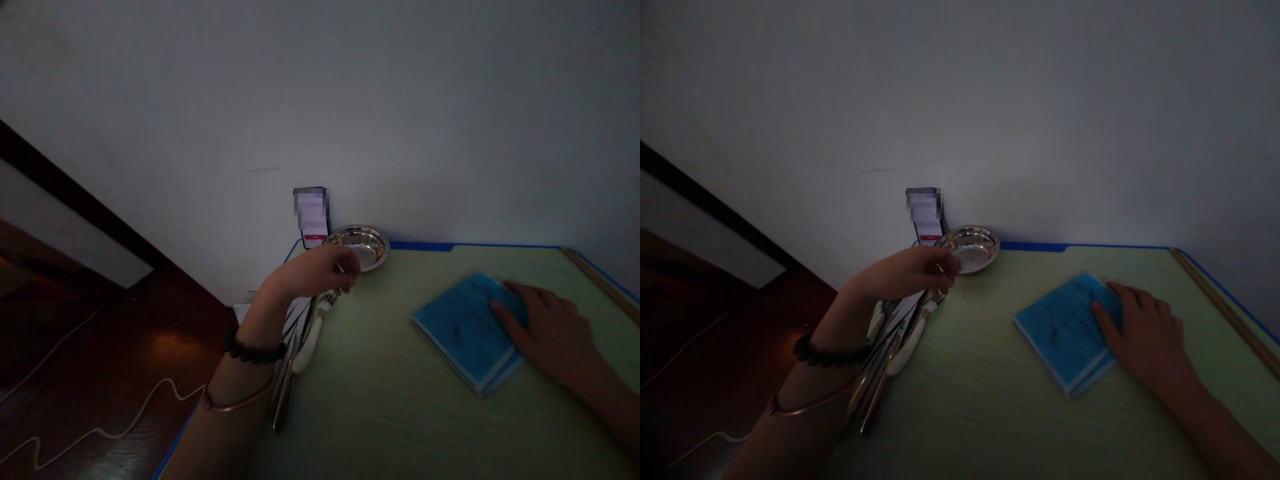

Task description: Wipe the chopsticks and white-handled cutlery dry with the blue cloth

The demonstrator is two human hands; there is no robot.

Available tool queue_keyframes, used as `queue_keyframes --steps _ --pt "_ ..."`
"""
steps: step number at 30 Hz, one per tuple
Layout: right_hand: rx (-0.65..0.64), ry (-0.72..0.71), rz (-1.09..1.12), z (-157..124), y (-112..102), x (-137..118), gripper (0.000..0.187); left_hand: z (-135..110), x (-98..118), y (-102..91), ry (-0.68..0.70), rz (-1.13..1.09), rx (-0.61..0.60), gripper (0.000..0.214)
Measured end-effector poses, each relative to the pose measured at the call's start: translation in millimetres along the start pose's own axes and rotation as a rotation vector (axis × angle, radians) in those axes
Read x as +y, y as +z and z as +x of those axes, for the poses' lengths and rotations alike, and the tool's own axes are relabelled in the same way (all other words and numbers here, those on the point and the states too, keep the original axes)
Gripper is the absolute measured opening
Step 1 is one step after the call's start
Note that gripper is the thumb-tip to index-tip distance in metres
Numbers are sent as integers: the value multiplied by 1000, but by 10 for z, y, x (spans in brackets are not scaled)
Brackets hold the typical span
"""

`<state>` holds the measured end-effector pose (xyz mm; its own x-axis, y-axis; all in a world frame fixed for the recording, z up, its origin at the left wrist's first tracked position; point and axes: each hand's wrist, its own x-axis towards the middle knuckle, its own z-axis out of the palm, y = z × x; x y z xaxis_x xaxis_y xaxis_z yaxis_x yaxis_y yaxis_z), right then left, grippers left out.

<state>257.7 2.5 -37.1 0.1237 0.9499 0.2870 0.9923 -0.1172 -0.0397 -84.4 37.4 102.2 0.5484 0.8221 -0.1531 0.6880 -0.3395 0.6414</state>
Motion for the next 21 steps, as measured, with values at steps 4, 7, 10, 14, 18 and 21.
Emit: queue_keyframes --steps 4,7,10,14,18,21 --pt "-1 -22 -4 18 60 50 54 -27 50 -10 -13 -200 -95 16" --pt "-7 -24 -11 26 77 64 53 -16 55 5 -55 -142 -70 23" --pt "-2 -25 -8 25 74 57 52 -24 3 -7 -173 27 -53 37" --pt "3 -32 -1 20 58 45 51 -99 -180 -63 -351 388 23 30" --pt "0 -43 13 13 32 32 52 -172 -456 -73 -511 493 68 22" --pt "5 -30 1 4 12 15 52 -176 -579 -28 -579 476 81 22"
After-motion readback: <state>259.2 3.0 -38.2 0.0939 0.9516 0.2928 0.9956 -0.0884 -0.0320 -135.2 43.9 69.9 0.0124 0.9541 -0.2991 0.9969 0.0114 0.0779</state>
